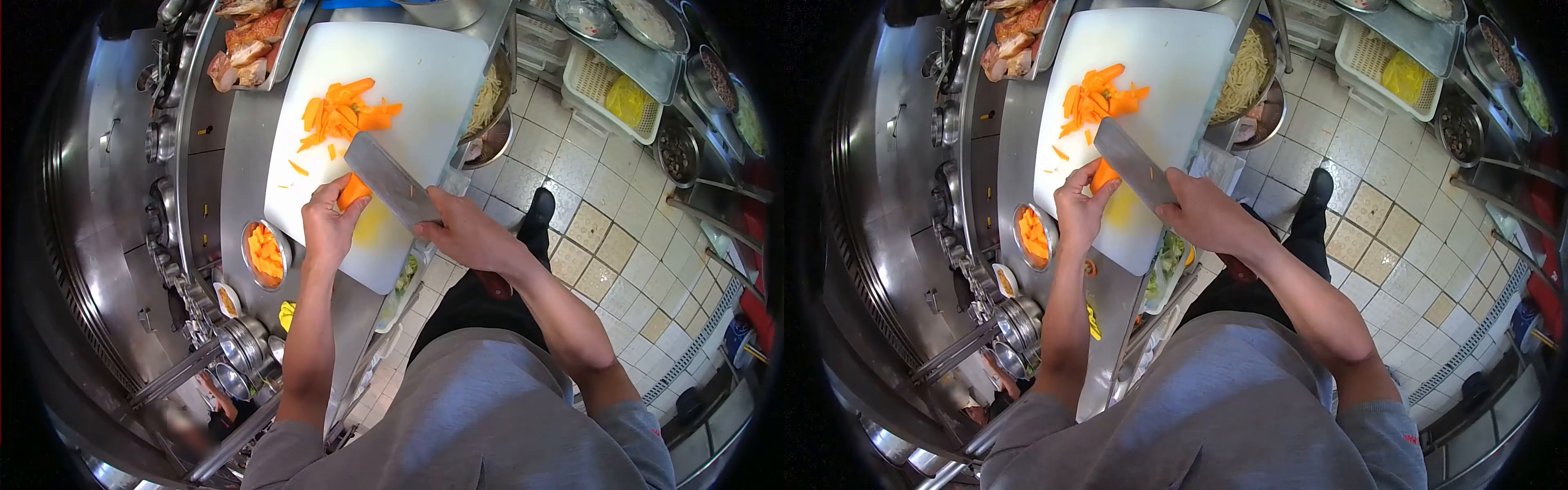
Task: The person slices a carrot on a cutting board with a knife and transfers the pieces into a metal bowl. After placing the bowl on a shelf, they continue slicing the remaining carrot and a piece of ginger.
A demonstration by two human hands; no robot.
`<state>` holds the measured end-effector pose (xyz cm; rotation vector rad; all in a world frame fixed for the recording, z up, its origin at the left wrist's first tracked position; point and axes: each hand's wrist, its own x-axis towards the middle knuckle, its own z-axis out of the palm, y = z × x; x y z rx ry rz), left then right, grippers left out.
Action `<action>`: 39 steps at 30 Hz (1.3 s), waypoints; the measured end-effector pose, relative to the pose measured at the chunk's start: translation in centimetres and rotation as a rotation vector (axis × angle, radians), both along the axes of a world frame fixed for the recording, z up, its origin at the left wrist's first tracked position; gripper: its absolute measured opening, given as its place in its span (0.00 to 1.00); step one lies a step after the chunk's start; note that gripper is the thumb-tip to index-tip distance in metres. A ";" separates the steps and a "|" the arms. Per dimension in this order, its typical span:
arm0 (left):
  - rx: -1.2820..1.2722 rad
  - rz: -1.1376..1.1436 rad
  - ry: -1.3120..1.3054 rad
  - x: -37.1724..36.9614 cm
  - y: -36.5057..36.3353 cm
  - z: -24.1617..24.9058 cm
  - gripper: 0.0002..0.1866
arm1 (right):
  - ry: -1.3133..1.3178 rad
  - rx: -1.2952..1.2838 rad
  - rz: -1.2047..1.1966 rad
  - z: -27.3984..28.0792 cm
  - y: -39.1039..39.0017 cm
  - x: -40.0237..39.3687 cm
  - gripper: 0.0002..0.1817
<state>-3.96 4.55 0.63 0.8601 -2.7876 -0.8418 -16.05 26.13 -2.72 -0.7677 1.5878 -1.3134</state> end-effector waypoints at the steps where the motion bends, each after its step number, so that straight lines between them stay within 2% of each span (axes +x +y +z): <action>1: 0.019 0.028 -0.012 0.2 -0.1 -0.2 0.23 | 0.005 0.018 0.014 0.0 0.0 0.0 0.16; 6: 0.024 0.058 -0.027 0.5 0.1 -0.1 0.23 | 0.100 0.071 0.022 1.0 0.0 -0.1 0.16; 11: -0.078 0.017 -0.049 0.5 0.4 0.2 0.23 | 0.122 0.090 0.052 1.4 0.0 0.0 0.16; 14: -0.067 0.045 -0.063 0.6 0.5 0.2 0.23 | 0.111 0.115 0.073 1.6 0.0 0.0 0.15; 19: -0.033 0.076 -0.058 0.9 0.7 -0.2 0.23 | 0.271 0.164 0.109 1.6 -0.3 0.5 0.14; 26: 0.055 0.126 -0.030 1.3 0.7 -1.0 0.23 | 0.298 0.195 0.117 1.7 -2.9 0.5 0.13; 33: 0.018 0.128 -0.017 1.6 1.0 -1.1 0.23 | 0.318 0.212 0.156 1.0 -5.0 -0.8 0.14; 36: 0.095 0.146 -0.006 2.0 0.3 -1.6 0.23 | 0.395 0.187 0.136 0.8 -5.3 -2.5 0.13; 38: 0.295 0.202 0.108 2.9 -0.8 -2.9 0.22 | 0.454 0.168 0.111 1.8 -5.1 -3.4 0.13; 39: 0.288 0.211 0.118 2.9 -0.9 -2.5 0.22 | 0.452 0.169 0.092 2.7 -4.8 -4.0 0.13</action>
